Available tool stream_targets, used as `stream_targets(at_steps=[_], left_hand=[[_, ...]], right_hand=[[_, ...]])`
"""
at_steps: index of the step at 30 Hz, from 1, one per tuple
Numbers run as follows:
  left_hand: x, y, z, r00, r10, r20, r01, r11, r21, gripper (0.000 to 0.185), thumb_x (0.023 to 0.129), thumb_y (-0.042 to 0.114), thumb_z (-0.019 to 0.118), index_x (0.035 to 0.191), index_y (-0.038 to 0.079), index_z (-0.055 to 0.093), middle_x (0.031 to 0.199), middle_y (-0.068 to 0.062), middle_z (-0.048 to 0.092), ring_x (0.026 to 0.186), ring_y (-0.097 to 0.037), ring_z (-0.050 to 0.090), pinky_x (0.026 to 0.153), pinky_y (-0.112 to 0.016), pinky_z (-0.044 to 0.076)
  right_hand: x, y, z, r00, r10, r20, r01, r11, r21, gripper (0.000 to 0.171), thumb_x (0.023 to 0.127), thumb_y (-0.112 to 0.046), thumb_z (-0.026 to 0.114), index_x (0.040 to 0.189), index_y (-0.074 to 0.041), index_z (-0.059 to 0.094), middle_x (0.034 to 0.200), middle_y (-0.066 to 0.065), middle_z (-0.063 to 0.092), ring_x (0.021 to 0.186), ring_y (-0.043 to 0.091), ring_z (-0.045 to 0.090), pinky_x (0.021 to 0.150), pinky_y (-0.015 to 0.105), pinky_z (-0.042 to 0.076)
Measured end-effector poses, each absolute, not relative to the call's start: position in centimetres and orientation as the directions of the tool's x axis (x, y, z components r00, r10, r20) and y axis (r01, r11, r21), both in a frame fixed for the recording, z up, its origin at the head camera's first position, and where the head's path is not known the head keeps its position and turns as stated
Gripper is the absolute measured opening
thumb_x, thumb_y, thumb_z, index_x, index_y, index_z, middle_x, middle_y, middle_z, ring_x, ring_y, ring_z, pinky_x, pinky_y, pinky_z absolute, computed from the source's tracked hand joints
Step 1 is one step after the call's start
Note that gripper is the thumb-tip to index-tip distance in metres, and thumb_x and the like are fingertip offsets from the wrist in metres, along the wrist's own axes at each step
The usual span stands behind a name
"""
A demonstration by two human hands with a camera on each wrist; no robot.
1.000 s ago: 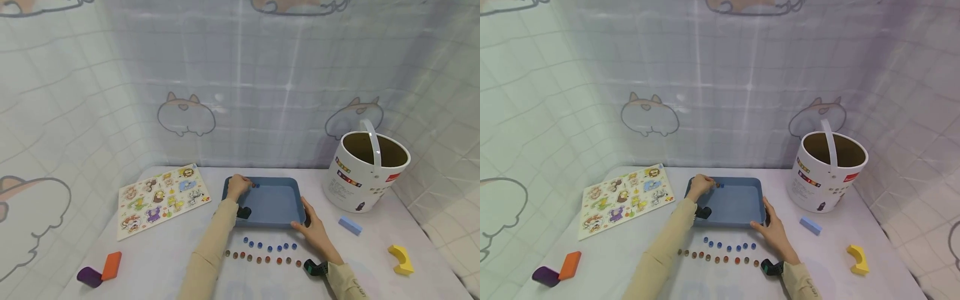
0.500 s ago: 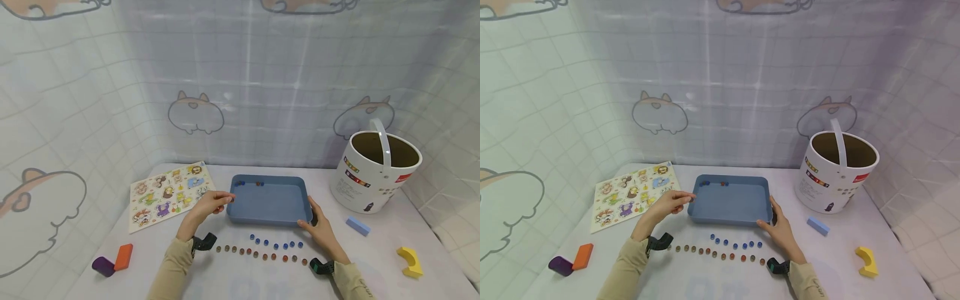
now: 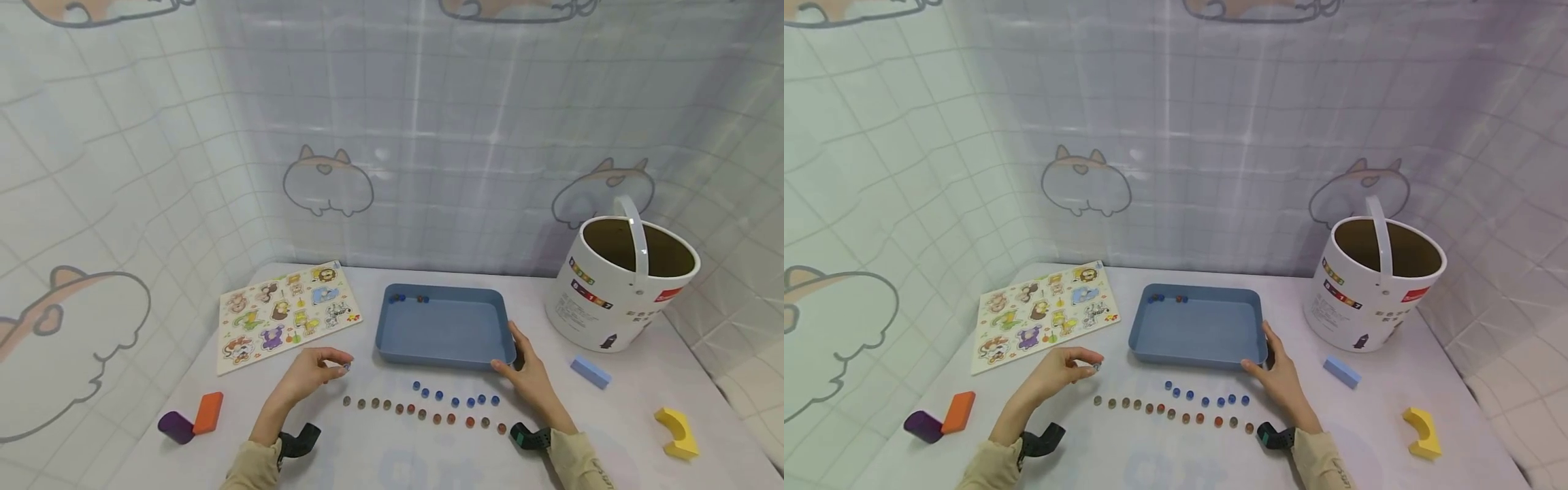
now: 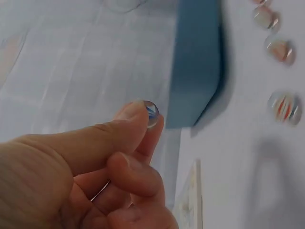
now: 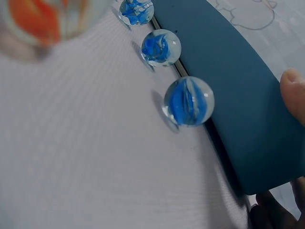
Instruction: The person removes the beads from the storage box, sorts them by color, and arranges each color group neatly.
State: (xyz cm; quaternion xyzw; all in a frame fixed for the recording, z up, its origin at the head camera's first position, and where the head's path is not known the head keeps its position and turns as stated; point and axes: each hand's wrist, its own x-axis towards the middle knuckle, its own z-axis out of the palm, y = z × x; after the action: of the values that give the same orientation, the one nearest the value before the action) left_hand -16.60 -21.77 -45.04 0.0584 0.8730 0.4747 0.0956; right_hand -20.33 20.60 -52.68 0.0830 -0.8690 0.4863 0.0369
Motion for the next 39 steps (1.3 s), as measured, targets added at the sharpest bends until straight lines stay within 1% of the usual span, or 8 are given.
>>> stream_targets(at_steps=[7,12,18,24,27,31,35,39], left_hand=[[-16.2,-15.9,-45.7,-0.965,0.26,-0.038,0.149,0.662,0.734,0.017,0.082,0.003,0.072,0.098,0.008,0.075,0.095,-0.006,0.072,0.069,-0.011,0.054,0.057,-0.024,0.043],[-16.0,-13.0,-46.7,-0.975,0.221,-0.035,0.142,0.731,0.668,0.018,0.077,0.004,0.076,0.093,0.013,0.075,0.089,0.001,0.071,0.083,-0.015,0.061,0.064,-0.028,0.045],[-16.0,-11.0,-47.1,-0.985,0.171,0.007,0.141,0.783,0.606,0.018,0.074,0.005,0.077,0.088,0.017,0.074,0.083,0.005,0.07,0.071,-0.009,0.056,0.057,-0.026,0.04],[-16.1,-10.5,-48.0,-0.985,0.173,0.017,0.152,0.81,0.566,0.018,0.071,0.007,0.08,0.084,0.018,0.073,0.078,0.006,0.068,0.068,-0.008,0.056,0.059,-0.028,0.042],[-16.3,-10.6,-47.8,-0.982,0.188,0.021,0.164,0.795,0.584,0.019,0.072,0.008,0.08,0.087,0.017,0.074,0.082,0.005,0.07,0.072,-0.009,0.06,0.06,-0.028,0.044],[-17.8,-10.6,-45.9,-0.981,0.186,0.049,0.172,0.735,0.656,0.016,0.082,0.016,0.076,0.097,0.014,0.074,0.09,0.0,0.072,0.075,-0.012,0.062,0.061,-0.027,0.047],[-21.3,-10.0,-43.9,-0.991,0.115,0.071,0.129,0.649,0.75,0.019,0.092,0.02,0.066,0.105,0.009,0.072,0.095,-0.007,0.072,0.077,-0.017,0.064,0.062,-0.026,0.048],[-25.1,-9.4,-43.5,-0.999,0.015,0.031,0.034,0.553,0.833,0.025,0.096,0.02,0.06,0.113,0.004,0.07,0.102,-0.013,0.071,0.084,-0.03,0.067,0.062,-0.028,0.05]], right_hand=[[-20.4,20.5,-52.6,-0.983,-0.109,0.146,-0.181,0.506,-0.843,0.089,0.089,-0.028,0.071,0.157,-0.021,0.015,0.16,0.021,0.02,0.14,0.048,0.032,0.111,0.058,0.029],[-20.5,20.2,-53.0,-0.981,-0.119,0.156,-0.195,0.507,-0.84,0.088,0.089,-0.028,0.07,0.157,-0.024,0.015,0.158,0.023,0.025,0.138,0.046,0.035,0.11,0.057,0.031],[-20.5,20.2,-52.7,-0.977,-0.126,0.17,-0.211,0.494,-0.844,0.088,0.088,-0.026,0.071,0.157,-0.02,0.016,0.157,0.025,0.026,0.138,0.047,0.035,0.11,0.058,0.03],[-20.6,20.1,-52.7,-0.977,-0.131,0.169,-0.212,0.504,-0.837,0.088,0.089,-0.027,0.07,0.157,-0.021,0.015,0.159,0.022,0.024,0.139,0.045,0.035,0.11,0.054,0.03],[-20.6,20.2,-52.9,-0.977,-0.137,0.162,-0.21,0.511,-0.833,0.089,0.089,-0.028,0.07,0.157,-0.02,0.014,0.16,0.02,0.02,0.14,0.045,0.034,0.111,0.054,0.031],[-20.6,20.4,-52.8,-0.98,-0.131,0.152,-0.198,0.508,-0.838,0.091,0.089,-0.029,0.07,0.157,-0.018,0.012,0.159,0.023,0.02,0.14,0.047,0.032,0.111,0.056,0.03],[-20.6,20.7,-52.6,-0.983,-0.115,0.143,-0.182,0.512,-0.839,0.091,0.089,-0.03,0.069,0.157,-0.016,0.01,0.157,0.026,0.023,0.14,0.047,0.032,0.111,0.056,0.029],[-20.5,20.7,-52.9,-0.984,-0.113,0.138,-0.177,0.521,-0.835,0.086,0.092,-0.03,0.067,0.157,-0.014,0.012,0.156,0.027,0.025,0.139,0.045,0.034,0.11,0.055,0.032]])
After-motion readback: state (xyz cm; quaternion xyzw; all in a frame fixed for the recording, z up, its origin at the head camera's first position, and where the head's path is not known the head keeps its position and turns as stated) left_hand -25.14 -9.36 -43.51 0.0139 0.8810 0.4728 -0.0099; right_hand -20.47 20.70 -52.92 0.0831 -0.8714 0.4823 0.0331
